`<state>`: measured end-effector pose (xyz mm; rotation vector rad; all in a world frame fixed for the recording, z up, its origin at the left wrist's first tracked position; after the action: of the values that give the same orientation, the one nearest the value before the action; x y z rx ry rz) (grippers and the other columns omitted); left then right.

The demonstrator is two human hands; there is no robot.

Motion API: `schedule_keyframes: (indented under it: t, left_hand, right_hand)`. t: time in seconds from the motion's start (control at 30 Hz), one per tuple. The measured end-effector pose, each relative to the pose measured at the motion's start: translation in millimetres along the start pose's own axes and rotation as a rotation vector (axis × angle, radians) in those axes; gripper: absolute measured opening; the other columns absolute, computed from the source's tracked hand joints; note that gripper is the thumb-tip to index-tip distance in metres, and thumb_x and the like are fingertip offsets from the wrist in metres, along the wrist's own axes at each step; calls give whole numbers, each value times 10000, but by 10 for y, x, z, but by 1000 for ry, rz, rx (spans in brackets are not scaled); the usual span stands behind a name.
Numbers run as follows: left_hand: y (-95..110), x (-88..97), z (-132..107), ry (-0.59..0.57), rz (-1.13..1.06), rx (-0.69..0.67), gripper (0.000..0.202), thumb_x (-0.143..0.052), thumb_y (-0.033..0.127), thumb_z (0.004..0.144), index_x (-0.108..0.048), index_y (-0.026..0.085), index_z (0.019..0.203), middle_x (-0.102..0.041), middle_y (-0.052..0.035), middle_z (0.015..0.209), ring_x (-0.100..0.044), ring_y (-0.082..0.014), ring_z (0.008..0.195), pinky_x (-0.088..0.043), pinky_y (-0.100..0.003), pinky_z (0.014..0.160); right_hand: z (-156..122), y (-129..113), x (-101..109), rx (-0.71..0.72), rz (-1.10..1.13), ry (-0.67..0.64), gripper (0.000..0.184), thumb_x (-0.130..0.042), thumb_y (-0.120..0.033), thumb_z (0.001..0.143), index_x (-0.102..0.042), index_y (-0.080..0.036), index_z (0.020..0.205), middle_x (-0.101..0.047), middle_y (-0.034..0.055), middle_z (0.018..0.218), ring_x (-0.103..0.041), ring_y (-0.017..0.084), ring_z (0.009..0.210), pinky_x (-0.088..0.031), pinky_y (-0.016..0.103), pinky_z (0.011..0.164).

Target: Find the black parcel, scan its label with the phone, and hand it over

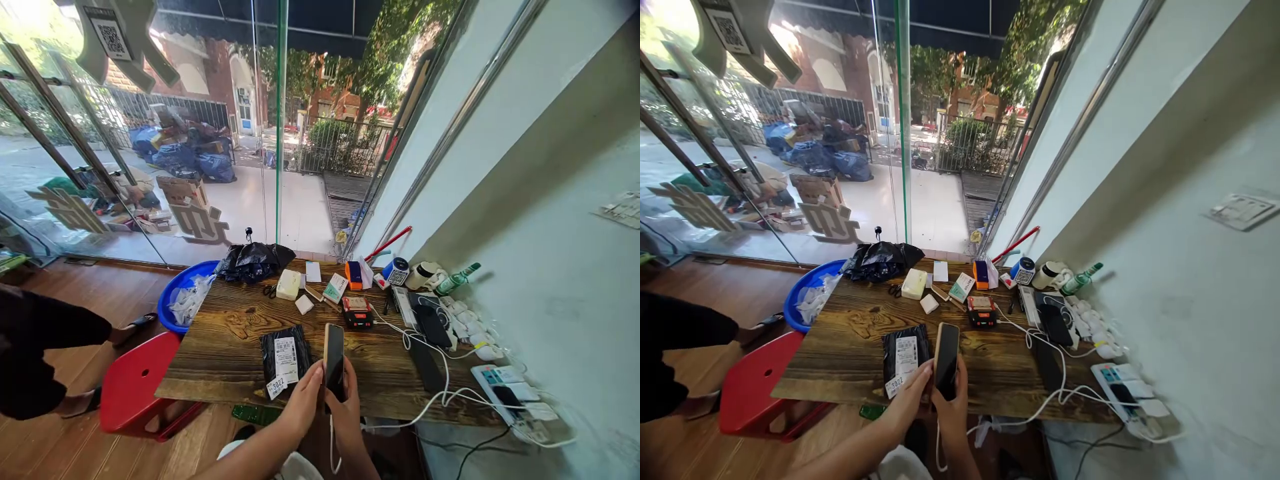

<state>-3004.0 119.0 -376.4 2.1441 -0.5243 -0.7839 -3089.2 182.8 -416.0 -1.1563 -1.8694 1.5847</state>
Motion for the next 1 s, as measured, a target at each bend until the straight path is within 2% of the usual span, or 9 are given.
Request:
schedule_keyframes:
  t: [0.07, 0.17, 0.33, 0.4, 0.5, 0.6, 0.77, 0.9, 1.0]
  left_hand:
    - [-16, -29, -97, -42, -115, -6, 798, -651, 652, 631, -533, 196, 1275, -503, -83, 1381, -407, -263, 1309, -312, -365, 1109]
    - [-95, -68, -194, -127, -219, 53, 915, -695, 627, 613, -419, 205, 1376, -398, -77, 1461, -340, -272, 1355, -266, -379, 1142]
    - [-207, -68, -202, -174, -220, 92, 999, -689, 641, 618, -307, 209, 1435, -338, -69, 1492, -300, -248, 1378, -261, -355, 1148]
    - [-219, -24, -182, -162, -217, 55, 979, -689, 632, 629, -327, 194, 1427, -347, -70, 1486, -302, -230, 1378, -232, -327, 1159]
    - [-228, 60, -156, -138, -186, -3, 837, -673, 592, 681, -426, 197, 1377, -354, -52, 1482, -262, -205, 1395, -158, -293, 1178]
    - [-234, 100, -145, -139, -166, -19, 813, -665, 598, 687, -449, 202, 1362, -366, -35, 1474, -242, -199, 1403, -159, -288, 1179]
    - [-155, 57, -189, -173, -149, -43, 735, -648, 604, 703, -487, 254, 1329, -398, 19, 1455, -246, -183, 1401, -143, -282, 1183]
    - [-91, 30, -232, -194, -109, -76, 678, -618, 592, 737, -496, 269, 1321, -408, 21, 1449, -224, -188, 1407, -82, -313, 1189]
    - [-95, 15, -238, -220, -105, -68, 679, -614, 589, 740, -490, 268, 1324, -391, 17, 1457, -206, -201, 1412, -74, -344, 1189]
  right_hand:
    - [-75, -33, 29, 31, -7, 38, 790, -754, -343, 586, -422, -230, 1294, -546, 106, 1282, -503, 294, 1187, -385, 430, 1032]
    - [-175, 5, 45, 39, 15, 54, 814, -744, -358, 586, -405, -236, 1317, -536, 107, 1297, -495, 299, 1199, -399, 430, 1020]
    - [-256, 65, 31, 54, 11, 48, 849, -754, -388, 587, -383, -243, 1337, -521, 111, 1320, -476, 316, 1224, -405, 442, 1015]
    - [-269, 78, 35, 65, -4, 69, 864, -768, -415, 577, -386, -232, 1330, -515, 121, 1327, -456, 327, 1242, -389, 453, 1029]
    - [-285, 138, 49, 38, 9, 110, 902, -785, -436, 554, -375, -229, 1330, -506, 131, 1337, -459, 342, 1238, -408, 460, 1014]
    - [-298, 161, 29, 30, 6, 97, 909, -791, -427, 563, -355, -242, 1338, -492, 122, 1355, -461, 339, 1239, -434, 445, 997]
    - [-349, 112, -7, 28, -30, 90, 936, -784, -398, 587, -289, -253, 1369, -489, 117, 1357, -454, 319, 1250, -419, 437, 1018]
    - [-399, 77, 17, 46, -21, 159, 963, -776, -423, 557, -297, -247, 1374, -466, 124, 1373, -431, 327, 1266, -388, 451, 1040]
    - [-403, 100, 14, 55, -49, 148, 959, -773, -443, 571, -298, -238, 1379, -482, 132, 1359, -450, 321, 1252, -407, 432, 1023]
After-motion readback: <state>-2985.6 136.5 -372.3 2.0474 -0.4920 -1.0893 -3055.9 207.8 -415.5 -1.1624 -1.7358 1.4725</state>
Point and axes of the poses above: each hand's wrist, its own z-axis towards the middle knuckle, its own x-axis out of the back of the hand, y = z × x, the point moved 10 cm from there along z, towards the middle knuckle
